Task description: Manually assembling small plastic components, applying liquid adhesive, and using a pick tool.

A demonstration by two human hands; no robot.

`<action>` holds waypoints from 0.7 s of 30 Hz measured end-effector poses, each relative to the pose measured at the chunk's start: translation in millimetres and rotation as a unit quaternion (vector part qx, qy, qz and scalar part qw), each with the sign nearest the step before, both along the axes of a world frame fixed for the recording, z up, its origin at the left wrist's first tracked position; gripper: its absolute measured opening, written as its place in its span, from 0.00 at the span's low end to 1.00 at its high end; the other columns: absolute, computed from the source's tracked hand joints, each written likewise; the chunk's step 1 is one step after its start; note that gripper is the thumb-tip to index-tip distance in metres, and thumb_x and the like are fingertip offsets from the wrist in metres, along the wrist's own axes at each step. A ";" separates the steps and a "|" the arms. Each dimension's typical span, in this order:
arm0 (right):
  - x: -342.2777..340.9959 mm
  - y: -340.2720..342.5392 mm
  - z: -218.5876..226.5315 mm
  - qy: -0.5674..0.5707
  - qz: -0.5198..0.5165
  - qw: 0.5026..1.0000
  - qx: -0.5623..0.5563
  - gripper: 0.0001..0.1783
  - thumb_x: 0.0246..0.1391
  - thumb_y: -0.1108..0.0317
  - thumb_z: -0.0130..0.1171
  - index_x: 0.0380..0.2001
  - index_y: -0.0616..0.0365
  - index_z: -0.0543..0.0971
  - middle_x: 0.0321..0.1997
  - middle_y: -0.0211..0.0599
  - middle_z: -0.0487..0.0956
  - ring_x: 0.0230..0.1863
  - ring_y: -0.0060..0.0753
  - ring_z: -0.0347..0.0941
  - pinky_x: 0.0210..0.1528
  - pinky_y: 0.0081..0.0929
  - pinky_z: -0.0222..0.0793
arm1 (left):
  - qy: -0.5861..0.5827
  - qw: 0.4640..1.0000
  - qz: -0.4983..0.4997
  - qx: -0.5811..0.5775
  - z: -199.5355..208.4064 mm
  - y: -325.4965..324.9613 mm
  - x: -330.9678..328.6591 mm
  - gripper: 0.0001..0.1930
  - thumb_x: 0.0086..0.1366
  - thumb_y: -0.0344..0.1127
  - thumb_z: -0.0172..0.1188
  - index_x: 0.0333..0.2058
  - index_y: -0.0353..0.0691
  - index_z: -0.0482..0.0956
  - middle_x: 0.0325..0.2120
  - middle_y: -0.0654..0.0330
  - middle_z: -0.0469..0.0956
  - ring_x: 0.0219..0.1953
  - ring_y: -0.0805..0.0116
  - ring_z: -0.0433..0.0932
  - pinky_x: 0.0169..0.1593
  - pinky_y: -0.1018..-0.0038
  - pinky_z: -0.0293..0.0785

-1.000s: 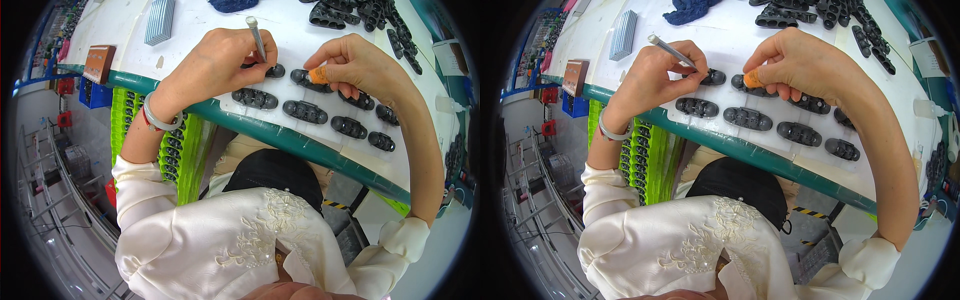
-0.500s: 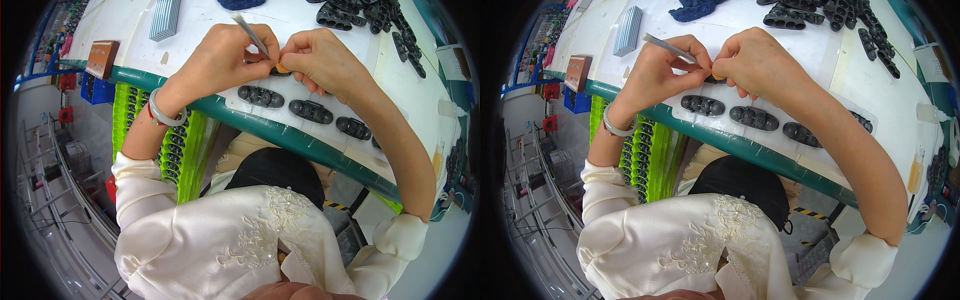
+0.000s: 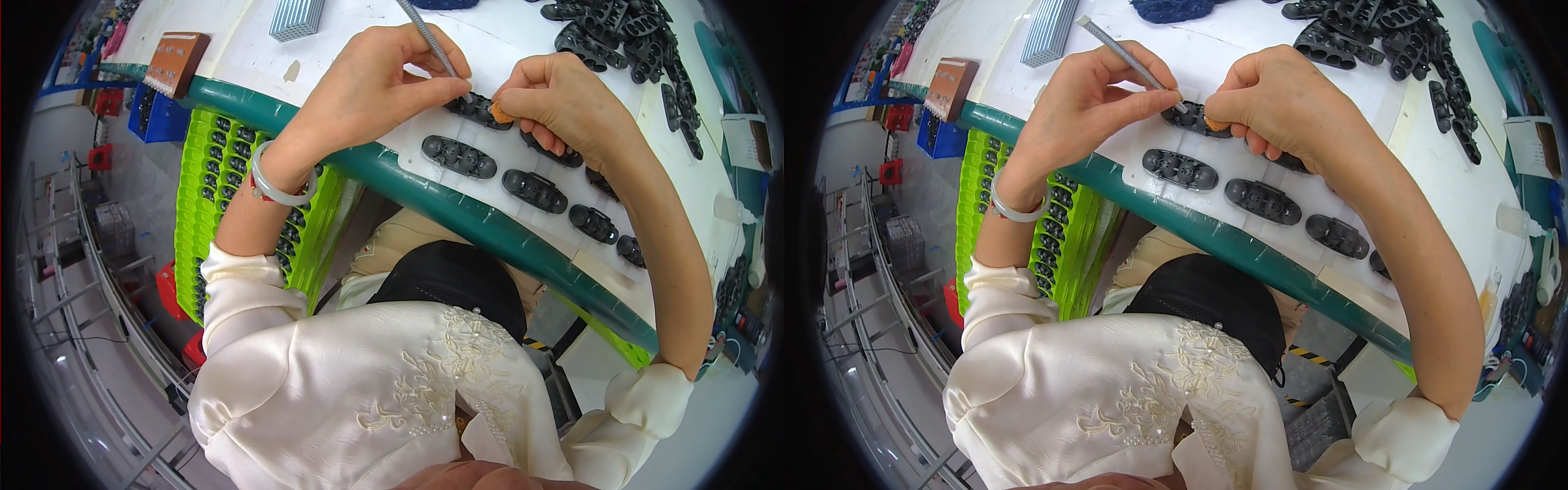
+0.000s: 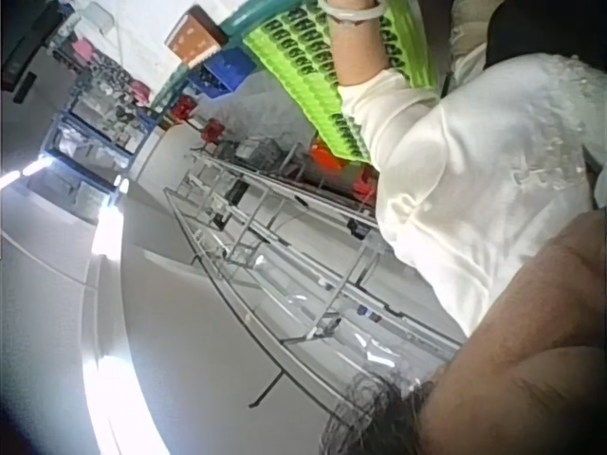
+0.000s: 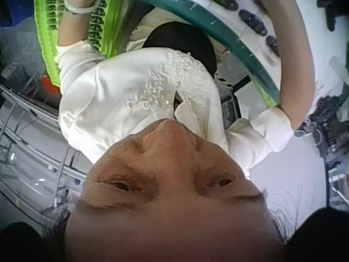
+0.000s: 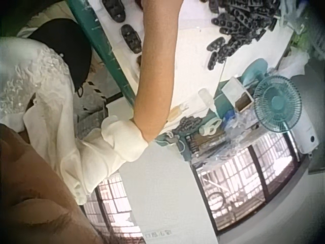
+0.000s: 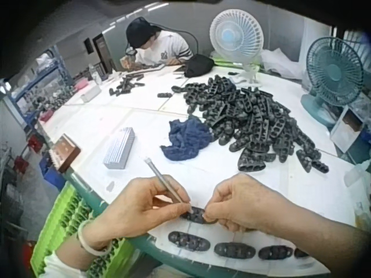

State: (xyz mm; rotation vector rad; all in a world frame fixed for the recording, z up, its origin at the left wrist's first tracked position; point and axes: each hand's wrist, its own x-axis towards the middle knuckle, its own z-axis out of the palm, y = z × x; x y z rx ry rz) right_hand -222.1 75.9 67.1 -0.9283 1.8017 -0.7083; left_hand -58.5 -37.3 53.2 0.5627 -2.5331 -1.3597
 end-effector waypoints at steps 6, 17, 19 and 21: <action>-1.0 -10.0 7.1 0.058 0.048 0.997 0.019 0.07 0.32 0.69 0.59 0.14 0.61 0.74 0.12 0.31 0.70 0.12 0.19 0.66 0.13 0.16 0.61 | 0.021 1.000 0.005 -0.005 -4.5 0.6 -1.6 0.05 0.55 0.27 0.60 0.31 0.33 0.75 0.28 0.63 0.76 0.33 0.79 0.75 0.36 0.82 0.76; -4.5 -6.3 4.1 0.032 0.051 0.998 -0.002 0.05 0.38 0.71 0.58 0.19 0.62 0.76 0.13 0.29 0.71 0.12 0.16 0.65 0.13 0.13 0.60 | 0.002 0.995 -0.014 -0.100 3.1 8.7 -6.0 0.03 0.53 0.22 0.57 0.28 0.32 0.75 0.23 0.64 0.75 0.30 0.78 0.77 0.36 0.81 0.77; -6.7 -5.0 4.3 0.026 0.059 0.998 0.002 0.05 0.43 0.72 0.56 0.22 0.62 0.77 0.14 0.28 0.71 0.10 0.12 0.63 0.11 0.10 0.57 | 0.002 0.994 -0.021 -0.103 3.8 7.9 -7.2 0.03 0.52 0.22 0.56 0.27 0.32 0.75 0.22 0.64 0.75 0.30 0.78 0.77 0.36 0.81 0.78; -8.3 -2.4 3.3 0.024 0.059 0.998 -0.008 0.05 0.44 0.72 0.55 0.24 0.62 0.78 0.15 0.29 0.72 0.10 0.12 0.63 0.11 0.09 0.56 | -0.015 0.994 -0.029 -0.103 4.7 8.5 -8.8 0.03 0.51 0.21 0.57 0.26 0.32 0.74 0.22 0.64 0.75 0.29 0.78 0.76 0.37 0.80 0.78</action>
